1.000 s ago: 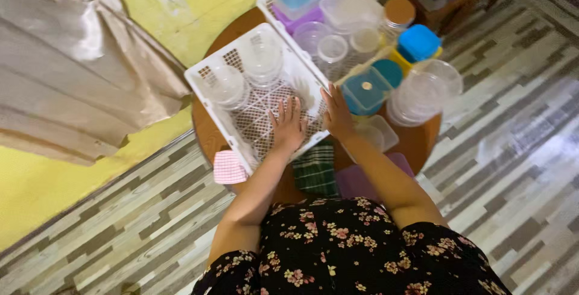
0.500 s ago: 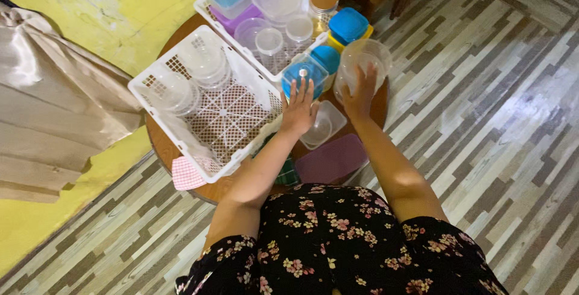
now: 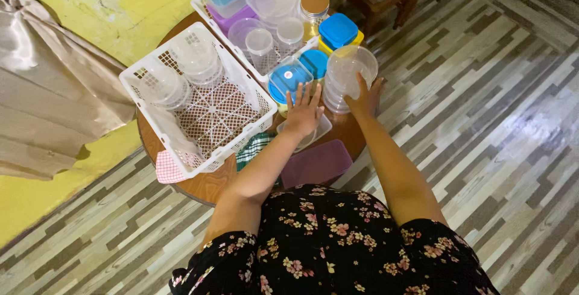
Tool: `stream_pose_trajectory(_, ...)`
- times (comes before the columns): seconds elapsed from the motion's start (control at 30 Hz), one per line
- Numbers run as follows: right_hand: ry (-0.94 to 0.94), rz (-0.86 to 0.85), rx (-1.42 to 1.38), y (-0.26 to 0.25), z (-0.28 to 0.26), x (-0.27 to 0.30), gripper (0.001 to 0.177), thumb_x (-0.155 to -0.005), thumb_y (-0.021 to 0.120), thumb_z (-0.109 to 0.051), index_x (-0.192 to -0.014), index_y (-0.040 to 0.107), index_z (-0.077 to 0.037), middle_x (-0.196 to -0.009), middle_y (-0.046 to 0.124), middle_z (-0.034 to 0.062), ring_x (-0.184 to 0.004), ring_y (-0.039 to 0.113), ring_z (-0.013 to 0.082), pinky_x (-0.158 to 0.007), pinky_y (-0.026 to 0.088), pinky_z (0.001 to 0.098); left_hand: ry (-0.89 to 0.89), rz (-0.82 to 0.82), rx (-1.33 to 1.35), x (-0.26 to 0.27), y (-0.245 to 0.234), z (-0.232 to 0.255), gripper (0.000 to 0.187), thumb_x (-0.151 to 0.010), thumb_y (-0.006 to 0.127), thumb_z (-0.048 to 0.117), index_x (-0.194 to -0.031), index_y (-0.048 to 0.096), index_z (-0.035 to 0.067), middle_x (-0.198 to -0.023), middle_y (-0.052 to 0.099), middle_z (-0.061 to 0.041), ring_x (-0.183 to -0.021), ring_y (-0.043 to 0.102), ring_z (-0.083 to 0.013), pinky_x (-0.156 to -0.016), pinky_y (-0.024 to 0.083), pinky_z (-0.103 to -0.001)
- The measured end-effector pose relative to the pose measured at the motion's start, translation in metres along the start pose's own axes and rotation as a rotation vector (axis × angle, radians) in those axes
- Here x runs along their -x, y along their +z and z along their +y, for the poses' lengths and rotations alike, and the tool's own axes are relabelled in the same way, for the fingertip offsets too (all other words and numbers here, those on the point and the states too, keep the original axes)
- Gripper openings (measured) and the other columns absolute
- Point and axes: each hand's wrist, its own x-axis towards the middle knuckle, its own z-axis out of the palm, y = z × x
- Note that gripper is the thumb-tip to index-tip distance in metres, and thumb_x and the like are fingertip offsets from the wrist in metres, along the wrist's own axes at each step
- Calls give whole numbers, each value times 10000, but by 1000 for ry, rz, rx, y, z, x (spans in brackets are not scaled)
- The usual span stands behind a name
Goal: The person organizes plastic containers and lids on a table by moving them between a white basket and a clear tray.
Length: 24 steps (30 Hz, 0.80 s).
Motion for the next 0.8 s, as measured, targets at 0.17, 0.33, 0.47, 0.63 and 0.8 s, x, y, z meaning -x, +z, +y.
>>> stream_pose_trajectory(0.17,4,-34,-10,1,3,-2,860,-739,878,-340,-1504,486,-359,-1596,204,364,-1478,170,571,-1191,259,556,-15,27,-42,3,11,3,700,-1039,437,431,-1641,168,196,-1694,200,-179,-1580,83,-377,-1223,6,-662)
stream_pose_trajectory(0.33,-99,50,-193,8,13,-7,763,-753,844,-248,-1468,577,-243,-1411,460,279,-1342,447,457,-1150,380,516,-14,40,-46,5,18,2,690,-1043,436,433,-1636,183,189,-1674,225,-208,-1568,105,-403,-1205,24,-682)
stream_pose_trajectory(0.47,-107,127,-285,10,22,-3,671,-739,819,-203,-1389,654,-197,-1395,559,200,-1286,538,407,-1093,430,479,-42,18,-44,7,20,2,702,-1043,441,443,-1644,186,183,-1674,226,-214,-1576,102,-402,-1214,25,-682)
stream_pose_trajectory(0.63,-266,253,-321,9,24,9,558,-852,810,-185,-1385,670,-95,-1341,601,220,-1253,549,404,-1089,433,476,-69,24,-2,7,22,0,725,-1034,441,447,-1642,160,172,-1678,212,-207,-1574,87,-400,-1211,21,-675)
stream_pose_trajectory(0.8,-242,233,-360,-10,-3,19,552,-888,789,-196,-1413,644,-105,-1333,597,212,-1263,546,395,-1086,436,466,-98,75,51,5,10,-2,705,-1051,437,424,-1642,143,175,-1690,184,-180,-1577,81,-393,-1212,16,-670)
